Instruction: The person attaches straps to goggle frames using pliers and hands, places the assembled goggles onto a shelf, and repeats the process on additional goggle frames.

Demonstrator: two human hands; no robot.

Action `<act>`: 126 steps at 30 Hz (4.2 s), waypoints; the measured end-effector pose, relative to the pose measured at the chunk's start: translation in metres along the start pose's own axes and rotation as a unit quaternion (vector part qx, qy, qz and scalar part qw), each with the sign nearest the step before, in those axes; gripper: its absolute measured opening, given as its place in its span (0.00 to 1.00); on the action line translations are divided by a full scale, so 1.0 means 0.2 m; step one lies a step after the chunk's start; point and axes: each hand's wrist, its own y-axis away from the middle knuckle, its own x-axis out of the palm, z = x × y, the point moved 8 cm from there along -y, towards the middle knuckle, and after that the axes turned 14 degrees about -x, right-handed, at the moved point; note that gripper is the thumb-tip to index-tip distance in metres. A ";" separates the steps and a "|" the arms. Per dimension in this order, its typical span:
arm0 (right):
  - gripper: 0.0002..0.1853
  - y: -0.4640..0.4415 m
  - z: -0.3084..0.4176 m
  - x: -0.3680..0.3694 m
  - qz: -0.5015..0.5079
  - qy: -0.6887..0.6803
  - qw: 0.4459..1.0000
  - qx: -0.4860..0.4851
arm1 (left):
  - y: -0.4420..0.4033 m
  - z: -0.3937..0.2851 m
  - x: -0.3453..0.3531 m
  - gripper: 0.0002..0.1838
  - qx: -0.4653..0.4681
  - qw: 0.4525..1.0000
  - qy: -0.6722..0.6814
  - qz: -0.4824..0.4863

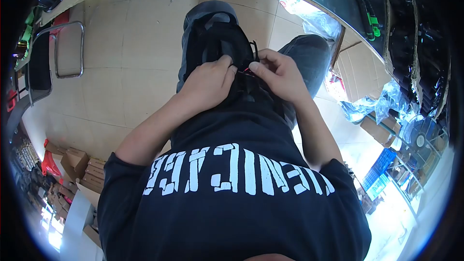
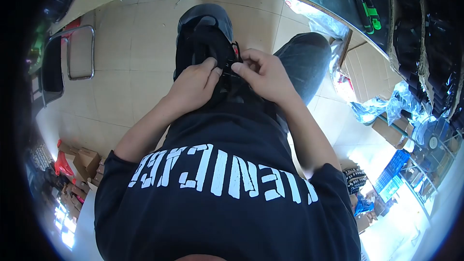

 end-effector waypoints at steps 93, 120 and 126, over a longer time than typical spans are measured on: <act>0.24 0.21 -0.06 0.21 0.113 -0.161 0.957 0.214 | 0.10 0.02 -0.02 0.15 -0.034 0.995 0.087 -0.045; 0.26 0.15 -0.03 0.18 0.062 -0.085 0.979 0.176 | 0.09 0.00 -0.01 0.11 0.011 0.990 0.068 -0.123; 0.22 0.10 -0.05 0.15 0.067 -0.058 0.981 0.173 | 0.06 0.02 -0.01 0.12 -0.021 0.989 0.079 -0.124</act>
